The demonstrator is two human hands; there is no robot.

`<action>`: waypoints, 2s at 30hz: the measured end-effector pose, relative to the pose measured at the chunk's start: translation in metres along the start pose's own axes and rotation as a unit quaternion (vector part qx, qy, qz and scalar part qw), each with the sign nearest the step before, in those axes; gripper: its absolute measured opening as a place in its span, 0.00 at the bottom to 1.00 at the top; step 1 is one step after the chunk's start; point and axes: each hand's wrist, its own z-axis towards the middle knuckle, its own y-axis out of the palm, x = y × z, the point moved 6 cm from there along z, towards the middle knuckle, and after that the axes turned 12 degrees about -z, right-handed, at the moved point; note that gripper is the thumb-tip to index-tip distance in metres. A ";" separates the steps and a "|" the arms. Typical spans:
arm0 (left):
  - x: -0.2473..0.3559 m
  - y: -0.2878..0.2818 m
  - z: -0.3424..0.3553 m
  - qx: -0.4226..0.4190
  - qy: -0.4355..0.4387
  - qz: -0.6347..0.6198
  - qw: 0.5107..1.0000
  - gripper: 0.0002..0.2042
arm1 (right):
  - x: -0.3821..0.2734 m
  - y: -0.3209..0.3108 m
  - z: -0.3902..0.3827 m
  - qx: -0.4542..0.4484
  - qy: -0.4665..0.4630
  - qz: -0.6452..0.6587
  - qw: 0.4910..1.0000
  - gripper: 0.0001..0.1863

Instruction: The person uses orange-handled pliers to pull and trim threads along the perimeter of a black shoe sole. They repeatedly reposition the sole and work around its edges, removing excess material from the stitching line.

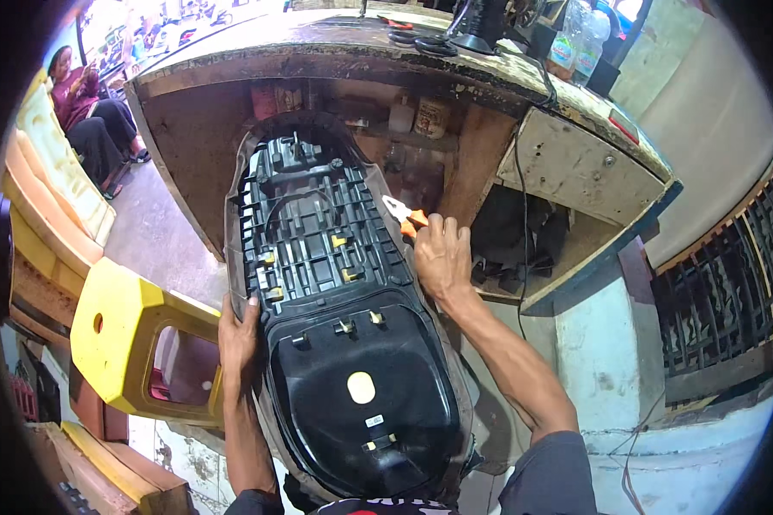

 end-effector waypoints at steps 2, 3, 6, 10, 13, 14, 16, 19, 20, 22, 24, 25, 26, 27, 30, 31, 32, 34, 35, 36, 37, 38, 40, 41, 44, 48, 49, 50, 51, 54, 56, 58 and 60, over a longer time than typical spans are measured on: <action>0.000 -0.001 -0.001 -0.012 -0.003 -0.017 1.000 0.34 | 0.012 0.004 0.008 -0.055 0.010 0.136 0.989 0.12; 0.003 0.001 -0.001 -0.019 -0.005 -0.026 0.999 0.34 | 0.024 0.006 0.013 -0.083 0.017 0.203 0.975 0.14; -0.011 -0.001 0.001 -0.011 0.009 -0.009 1.000 0.34 | 0.041 0.006 0.020 -0.143 0.037 0.317 0.937 0.21; -0.001 -0.001 -0.003 -0.004 0.017 -0.018 1.000 0.30 | 0.043 0.015 0.017 -0.212 0.071 0.337 0.915 0.23; 0.005 0.000 -0.002 -0.012 0.020 -0.037 0.999 0.27 | 0.052 0.035 0.010 -0.245 0.091 0.419 0.870 0.24; 0.006 0.001 -0.001 -0.020 0.025 -0.055 0.998 0.26 | 0.056 0.039 0.008 -0.249 0.093 0.445 0.855 0.24; 0.002 0.000 -0.002 -0.012 0.043 -0.062 0.997 0.26 | 0.045 0.031 0.000 -0.247 0.105 0.561 0.783 0.23; -0.002 -0.004 -0.003 0.013 0.031 -0.027 0.999 0.27 | 0.035 0.027 -0.011 -0.207 0.130 0.612 0.752 0.23; -0.003 -0.003 -0.002 -0.004 -0.001 -0.027 1.000 0.29 | 0.049 0.022 -0.004 -0.232 0.114 0.386 0.886 0.17; -0.007 0.000 0.003 -0.024 -0.003 -0.038 0.999 0.31 | 0.044 0.001 -0.001 -0.071 0.026 0.245 0.967 0.17; -0.016 0.002 0.006 -0.028 -0.017 -0.042 0.999 0.34 | 0.032 -0.011 0.001 -0.049 0.011 0.140 0.989 0.21; -0.020 0.001 0.007 -0.027 -0.021 -0.041 0.999 0.35 | 0.020 -0.021 0.004 0.005 0.000 0.088 0.996 0.18; -0.023 -0.001 0.007 -0.025 -0.025 -0.040 0.999 0.35 | 0.009 -0.025 0.007 0.001 -0.009 0.037 0.999 0.15; -0.018 0.000 0.007 -0.027 -0.029 -0.042 0.998 0.36 | 0.000 -0.032 0.009 -0.005 -0.017 -0.018 1.000 0.13; 0.002 0.000 0.001 -0.042 -0.027 -0.040 0.998 0.36 | -0.018 -0.030 0.013 0.069 -0.002 -0.136 0.988 0.07; 0.003 -0.001 0.001 -0.048 -0.030 -0.038 0.998 0.35 | -0.024 -0.028 0.016 0.049 0.010 -0.135 0.990 0.07; -0.018 -0.001 0.007 -0.022 -0.006 -0.031 0.999 0.31 | -0.030 -0.026 0.019 0.028 0.023 -0.134 0.990 0.07; -0.004 -0.001 0.003 -0.027 -0.005 -0.037 0.999 0.30 | -0.030 -0.020 0.019 -0.006 0.008 -0.132 0.991 0.09; 0.000 -0.001 0.002 -0.030 -0.005 -0.040 0.999 0.29 | -0.025 -0.017 0.020 -0.023 0.011 -0.088 0.996 0.09; -0.003 -0.001 0.003 -0.029 -0.009 -0.047 0.998 0.30 | -0.020 -0.019 0.023 -0.037 0.013 -0.044 0.998 0.09; -0.009 -0.001 0.005 -0.031 -0.012 -0.054 0.998 0.30 | -0.016 -0.020 0.026 -0.050 0.016 -0.001 0.999 0.09; -0.016 -0.002 0.007 -0.034 -0.015 -0.061 0.997 0.30 | -0.011 -0.019 0.030 -0.070 0.019 0.013 0.997 0.09; -0.009 0.001 0.005 -0.044 -0.029 -0.086 0.995 0.30 | -0.009 -0.018 0.022 -0.009 0.007 -0.029 1.000 0.08; -0.005 0.003 0.004 -0.049 -0.018 -0.083 0.995 0.30 | -0.009 -0.017 0.016 0.021 0.001 -0.051 0.998 0.08; -0.007 -0.003 0.006 -0.042 -0.002 -0.053 0.998 0.31 | -0.025 -0.028 0.012 0.040 0.032 -0.149 0.987 0.10; -0.008 -0.002 0.008 -0.062 0.000 -0.081 0.995 0.33 | -0.034 -0.026 0.011 0.002 0.061 -0.185 0.981 0.12; -0.010 -0.001 0.007 -0.055 0.005 -0.085 0.995 0.33 | -0.035 -0.024 0.010 -0.011 0.065 -0.179 0.982 0.12; -0.014 -0.001 0.006 -0.048 0.010 -0.089 0.995 0.33 | -0.035 -0.028 0.007 0.012 0.065 -0.196 0.978 0.13; -0.016 0.000 0.006 -0.040 0.014 -0.094 0.995 0.34 | -0.035 -0.030 0.006 0.010 0.069 -0.201 0.977 0.13; -0.020 -0.002 0.009 -0.051 -0.010 -0.076 0.996 0.34 | -0.039 -0.032 0.006 -0.005 0.079 -0.206 0.975 0.14; -0.018 -0.002 0.008 -0.058 -0.019 -0.104 0.993 0.33 | -0.040 -0.026 0.006 -0.026 0.091 -0.203 0.975 0.14; -0.019 -0.003 0.007 -0.054 -0.019 -0.109 0.992 0.33 | -0.039 -0.028 0.005 -0.039 0.088 -0.159 0.983 0.13; -0.020 -0.004 0.008 -0.041 -0.008 -0.089 0.995 0.32 | -0.025 -0.013 0.010 -0.057 0.059 -0.088 0.993 0.12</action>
